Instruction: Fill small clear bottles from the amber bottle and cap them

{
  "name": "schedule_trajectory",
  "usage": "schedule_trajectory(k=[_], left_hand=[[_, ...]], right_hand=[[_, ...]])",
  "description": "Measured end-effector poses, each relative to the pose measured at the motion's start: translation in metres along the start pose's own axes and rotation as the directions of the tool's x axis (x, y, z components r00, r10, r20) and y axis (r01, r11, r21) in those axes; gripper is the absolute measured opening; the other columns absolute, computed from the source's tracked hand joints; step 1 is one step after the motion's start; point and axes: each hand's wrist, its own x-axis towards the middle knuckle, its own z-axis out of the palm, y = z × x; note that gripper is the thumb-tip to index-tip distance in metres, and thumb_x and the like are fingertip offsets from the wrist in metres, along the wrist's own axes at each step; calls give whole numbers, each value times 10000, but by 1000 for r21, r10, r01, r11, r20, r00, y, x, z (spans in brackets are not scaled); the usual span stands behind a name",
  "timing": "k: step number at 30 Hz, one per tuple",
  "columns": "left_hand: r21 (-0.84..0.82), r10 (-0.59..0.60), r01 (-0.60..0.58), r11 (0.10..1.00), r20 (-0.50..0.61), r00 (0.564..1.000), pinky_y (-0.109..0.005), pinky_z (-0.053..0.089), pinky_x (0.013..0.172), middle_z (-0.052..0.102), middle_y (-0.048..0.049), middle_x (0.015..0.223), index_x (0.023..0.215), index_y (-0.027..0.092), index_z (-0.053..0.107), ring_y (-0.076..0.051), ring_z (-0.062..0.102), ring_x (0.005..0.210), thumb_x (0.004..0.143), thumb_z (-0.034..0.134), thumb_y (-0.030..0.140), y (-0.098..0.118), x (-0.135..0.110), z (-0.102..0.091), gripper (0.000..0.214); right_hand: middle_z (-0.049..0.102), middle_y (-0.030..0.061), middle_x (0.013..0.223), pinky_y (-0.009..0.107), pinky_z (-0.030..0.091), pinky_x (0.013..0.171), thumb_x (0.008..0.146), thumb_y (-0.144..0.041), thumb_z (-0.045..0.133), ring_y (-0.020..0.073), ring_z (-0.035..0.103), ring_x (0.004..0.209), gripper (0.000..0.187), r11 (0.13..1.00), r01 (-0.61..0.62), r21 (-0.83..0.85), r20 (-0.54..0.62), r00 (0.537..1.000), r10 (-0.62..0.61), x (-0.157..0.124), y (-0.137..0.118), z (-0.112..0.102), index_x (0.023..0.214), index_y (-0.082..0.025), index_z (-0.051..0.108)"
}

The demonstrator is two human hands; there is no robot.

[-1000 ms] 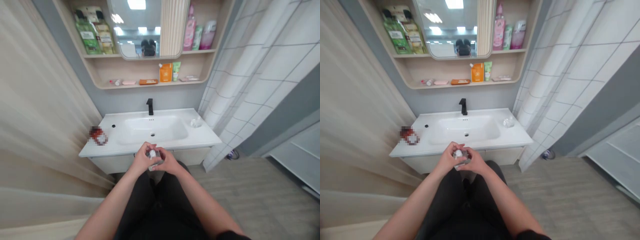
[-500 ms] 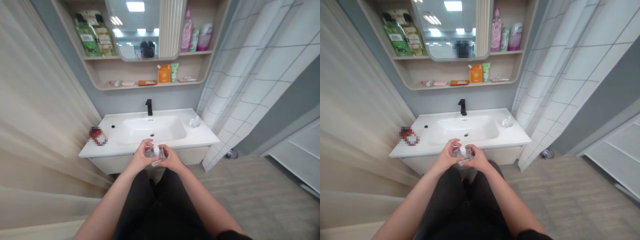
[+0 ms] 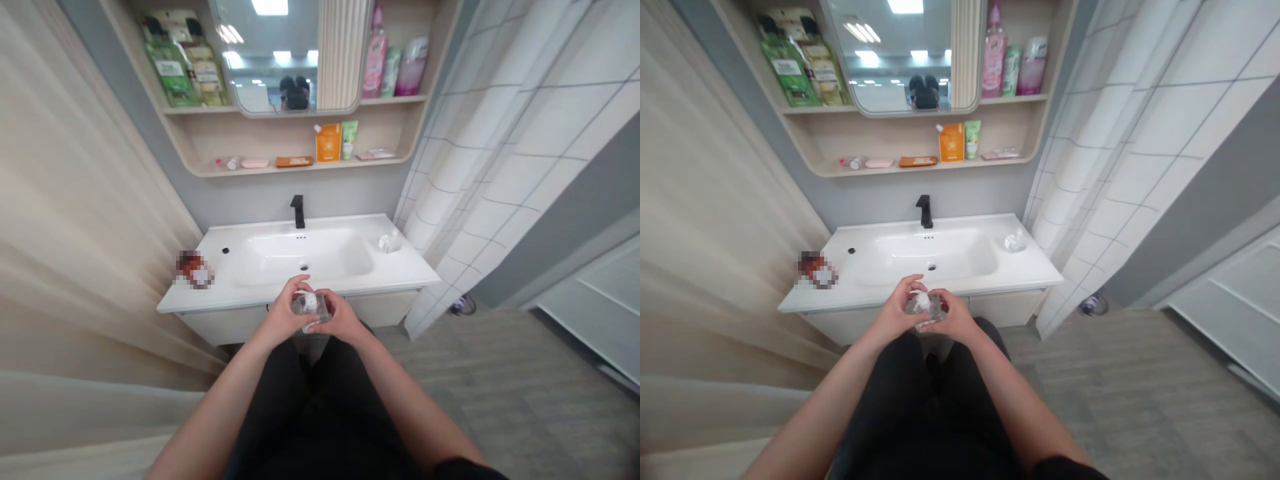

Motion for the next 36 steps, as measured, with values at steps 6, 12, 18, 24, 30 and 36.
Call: schedule_trajectory(k=[6,12,18,24,30,36], left_hand=[[113,-9,7,994,20,1000,-398,529,1065,775,-60,1156,1234,237,733,-237,718,1119,864,805,292,12,-1,-4,382],[269,102,-64,961,-128,987,-362,570,929,803,-52,1158,1184,232,773,-212,727,1010,870,779,297,35,5,-10,320],[303,158,-116,946,-118,980,-372,587,944,819,-57,1191,1215,236,798,-217,736,1022,885,790,325,55,13,-24,342],[220,130,-93,971,-161,978,-385,588,944,810,-65,1210,1256,241,778,-232,743,1045,892,790,337,50,15,-22,376],[368,171,-122,922,-104,980,-352,552,861,791,-46,1107,1119,241,755,-212,698,949,883,768,272,50,5,-28,238],[454,208,-126,882,-135,969,-348,551,872,780,-48,1104,1147,249,754,-210,695,930,910,734,287,51,-13,-39,241]], right_hand=[[754,50,1183,386,585,926,559,-460,1062,264,721,1037,846,1000,-3,13,-1,1000,3,0,3,0,1278,-258,666],[749,43,1190,386,592,935,570,-462,1053,260,725,1037,824,1000,-24,5,-42,999,24,0,12,4,1261,-262,652],[748,45,1184,392,584,955,569,-462,1049,264,726,1046,847,1000,-20,-3,-67,998,19,2,16,4,1280,-256,638],[746,36,1175,388,581,958,576,-477,1046,255,721,1036,842,1000,-14,-28,-61,998,12,2,20,5,1282,-258,643],[747,44,1174,385,589,936,575,-457,1049,258,724,1026,859,999,-23,-25,-68,997,22,-1,23,3,1305,-258,644],[747,45,1177,403,590,972,577,-464,1040,265,727,1039,825,999,-25,-37,-93,995,21,-1,19,4,1278,-262,653]])
